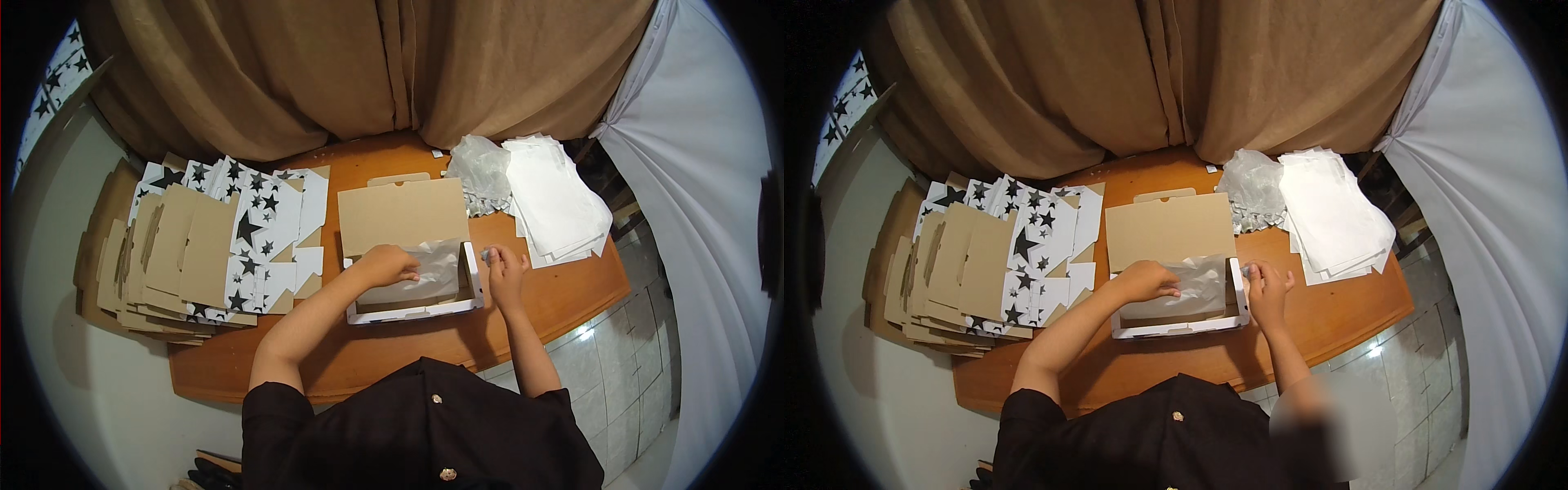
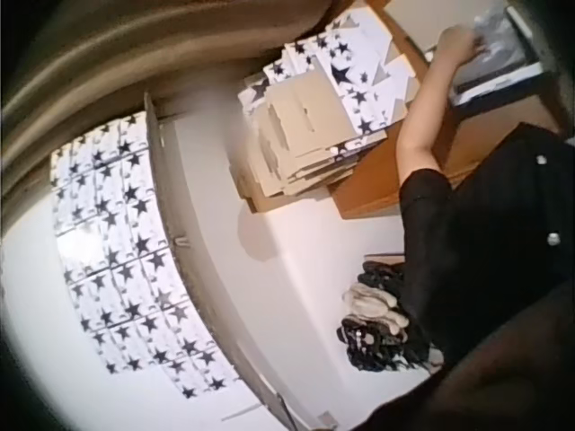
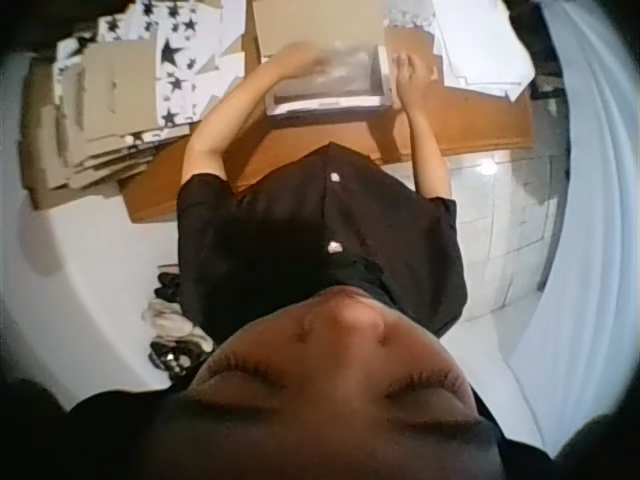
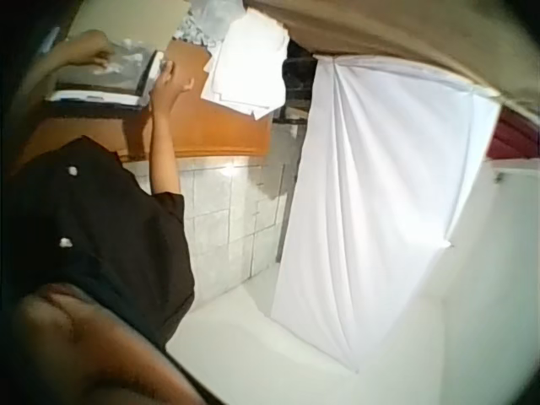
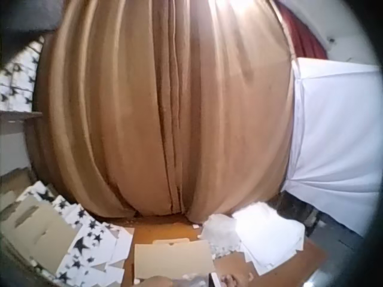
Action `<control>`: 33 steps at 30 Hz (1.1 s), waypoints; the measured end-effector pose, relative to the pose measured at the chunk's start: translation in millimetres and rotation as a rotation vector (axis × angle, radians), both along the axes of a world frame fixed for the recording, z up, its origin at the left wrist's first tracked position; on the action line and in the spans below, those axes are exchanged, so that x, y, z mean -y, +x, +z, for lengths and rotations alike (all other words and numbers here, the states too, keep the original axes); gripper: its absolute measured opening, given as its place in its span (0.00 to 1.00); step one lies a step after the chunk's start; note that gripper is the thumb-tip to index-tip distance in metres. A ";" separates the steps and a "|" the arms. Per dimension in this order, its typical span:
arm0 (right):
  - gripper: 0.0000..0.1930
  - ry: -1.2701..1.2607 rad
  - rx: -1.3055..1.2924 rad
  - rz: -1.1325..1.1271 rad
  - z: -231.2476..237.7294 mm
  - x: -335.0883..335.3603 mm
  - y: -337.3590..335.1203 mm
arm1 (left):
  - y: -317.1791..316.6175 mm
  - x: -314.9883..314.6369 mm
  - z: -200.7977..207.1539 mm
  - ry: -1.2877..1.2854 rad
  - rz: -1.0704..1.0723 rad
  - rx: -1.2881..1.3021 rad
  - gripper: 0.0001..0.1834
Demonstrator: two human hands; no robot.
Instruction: Assembling flat cardboard shoe boxes and placing them on a storage shelf.
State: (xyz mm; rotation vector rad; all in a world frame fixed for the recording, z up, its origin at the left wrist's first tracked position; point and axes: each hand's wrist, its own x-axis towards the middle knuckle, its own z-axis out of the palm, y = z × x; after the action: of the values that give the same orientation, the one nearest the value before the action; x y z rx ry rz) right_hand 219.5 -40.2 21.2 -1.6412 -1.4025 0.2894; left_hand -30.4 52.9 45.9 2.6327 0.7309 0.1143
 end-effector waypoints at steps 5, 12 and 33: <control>0.08 -0.020 0.043 0.148 -0.2 13.3 -17.7 | 14.1 25.4 -15.3 -0.083 -0.090 -0.140 0.16; 0.10 -0.311 0.026 0.650 3.5 -5.6 -32.8 | 3.6 58.3 -31.9 -0.312 -0.034 -0.136 0.16; 0.07 -0.468 0.229 0.507 52.2 -30.4 -37.0 | 6.0 18.1 -61.3 -0.071 0.172 -0.004 0.11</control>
State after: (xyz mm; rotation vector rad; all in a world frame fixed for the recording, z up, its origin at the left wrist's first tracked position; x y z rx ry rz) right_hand 182.5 -9.7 73.4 -1.6946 -2.0376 0.7900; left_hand -24.3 34.7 -15.4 2.5005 0.9448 0.1285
